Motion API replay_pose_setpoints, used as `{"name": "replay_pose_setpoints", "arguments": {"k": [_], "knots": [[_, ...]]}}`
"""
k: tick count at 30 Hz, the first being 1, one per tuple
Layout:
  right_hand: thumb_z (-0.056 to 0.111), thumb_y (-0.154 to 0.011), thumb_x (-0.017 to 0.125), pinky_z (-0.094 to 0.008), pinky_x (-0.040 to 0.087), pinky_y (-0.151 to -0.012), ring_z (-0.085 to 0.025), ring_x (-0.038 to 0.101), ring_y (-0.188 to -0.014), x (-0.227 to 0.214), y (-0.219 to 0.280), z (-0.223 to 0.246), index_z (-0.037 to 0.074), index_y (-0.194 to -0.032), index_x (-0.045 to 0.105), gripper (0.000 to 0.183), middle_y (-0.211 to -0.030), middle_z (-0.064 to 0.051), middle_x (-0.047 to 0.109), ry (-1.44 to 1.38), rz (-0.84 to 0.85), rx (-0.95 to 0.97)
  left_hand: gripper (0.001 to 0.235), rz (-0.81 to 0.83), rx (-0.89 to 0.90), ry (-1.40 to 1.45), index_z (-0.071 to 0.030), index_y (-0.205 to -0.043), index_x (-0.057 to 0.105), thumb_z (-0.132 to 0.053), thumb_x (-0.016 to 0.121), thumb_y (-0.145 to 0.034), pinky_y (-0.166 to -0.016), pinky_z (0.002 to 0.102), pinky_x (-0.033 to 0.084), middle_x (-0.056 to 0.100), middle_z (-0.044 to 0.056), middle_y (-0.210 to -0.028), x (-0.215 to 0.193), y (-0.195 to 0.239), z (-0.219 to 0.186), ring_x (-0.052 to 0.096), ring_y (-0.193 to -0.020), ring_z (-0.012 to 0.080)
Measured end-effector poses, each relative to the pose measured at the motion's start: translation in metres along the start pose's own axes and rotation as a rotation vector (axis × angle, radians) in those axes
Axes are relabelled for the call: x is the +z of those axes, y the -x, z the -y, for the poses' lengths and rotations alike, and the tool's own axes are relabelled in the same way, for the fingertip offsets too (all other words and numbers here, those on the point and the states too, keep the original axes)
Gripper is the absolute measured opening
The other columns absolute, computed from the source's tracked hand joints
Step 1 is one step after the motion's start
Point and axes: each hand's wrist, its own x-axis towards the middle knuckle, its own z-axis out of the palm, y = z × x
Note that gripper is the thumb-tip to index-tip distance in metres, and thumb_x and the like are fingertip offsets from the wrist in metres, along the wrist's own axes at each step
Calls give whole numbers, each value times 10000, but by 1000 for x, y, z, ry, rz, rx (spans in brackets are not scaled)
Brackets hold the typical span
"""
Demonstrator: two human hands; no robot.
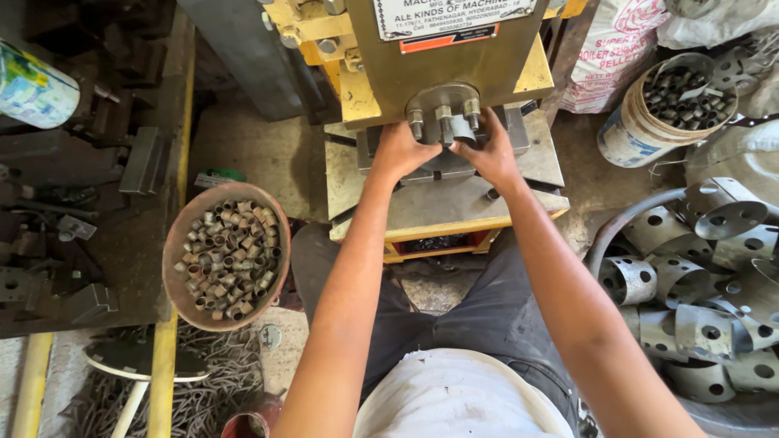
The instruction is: The person operates a manual stamping machine by placing metal cylinders into a die and removing the finished parts. They retrieve pieces from a bucket and repeat the process for multiple items.
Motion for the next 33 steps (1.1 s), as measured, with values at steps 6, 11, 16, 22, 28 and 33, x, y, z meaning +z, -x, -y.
{"name": "replay_pose_setpoints", "arguments": {"k": [6,11,16,22,28,33], "knots": [[43,-762,832,-326,569,-835,-228,648,-1165,5,23,2,14,-1541,393,895,-1379,-183,639,-212,-38,382,848,-22,-6,174,33,-1379,518,-268,874,-672,-1090,395,463,626,239,-1342,13,13,44,607,-1269,355],[-7,-810,812,-339,541,-1021,-241,645,-1262,7,26,-23,-24,-1423,523,678,-1371,-154,657,44,-30,121,941,-26,82,159,56,-1460,448,-255,962,-736,-1120,468,367,473,257,-1481,-1,71,97,440,-1383,377],[23,-781,779,-321,542,-974,-181,679,-1140,6,13,-10,-16,-1273,619,519,-1207,-114,708,156,-70,70,402,-786,-284,-37,3,-1245,629,-209,765,-932,-980,405,518,673,167,-1197,-86,158,179,662,-1095,280],[89,-780,812,-306,552,-871,-134,691,-966,14,-1,8,23,-1203,658,454,-1051,-95,744,255,-91,99,399,-259,-970,-636,-76,-1280,654,-234,686,-916,-1006,514,464,553,201,-1357,-143,249,258,563,-1219,393],[119,-797,829,-319,552,-766,-140,655,-846,8,-7,12,9,-1150,685,397,-955,-115,754,341,-114,114,280,-170,-888,-886,-24,-1140,750,-91,695,-874,-980,476,542,580,255,-1361,-133,264,294,626,-1189,428],[112,-764,799,-305,556,-758,-106,681,-856,6,-13,11,-5,-1124,685,396,-972,-128,771,269,-84,110,212,-106,-894,-1002,2,-1077,764,-87,653,-921,-925,419,583,637,256,-1303,-135,255,303,691,-1119,386]]}}
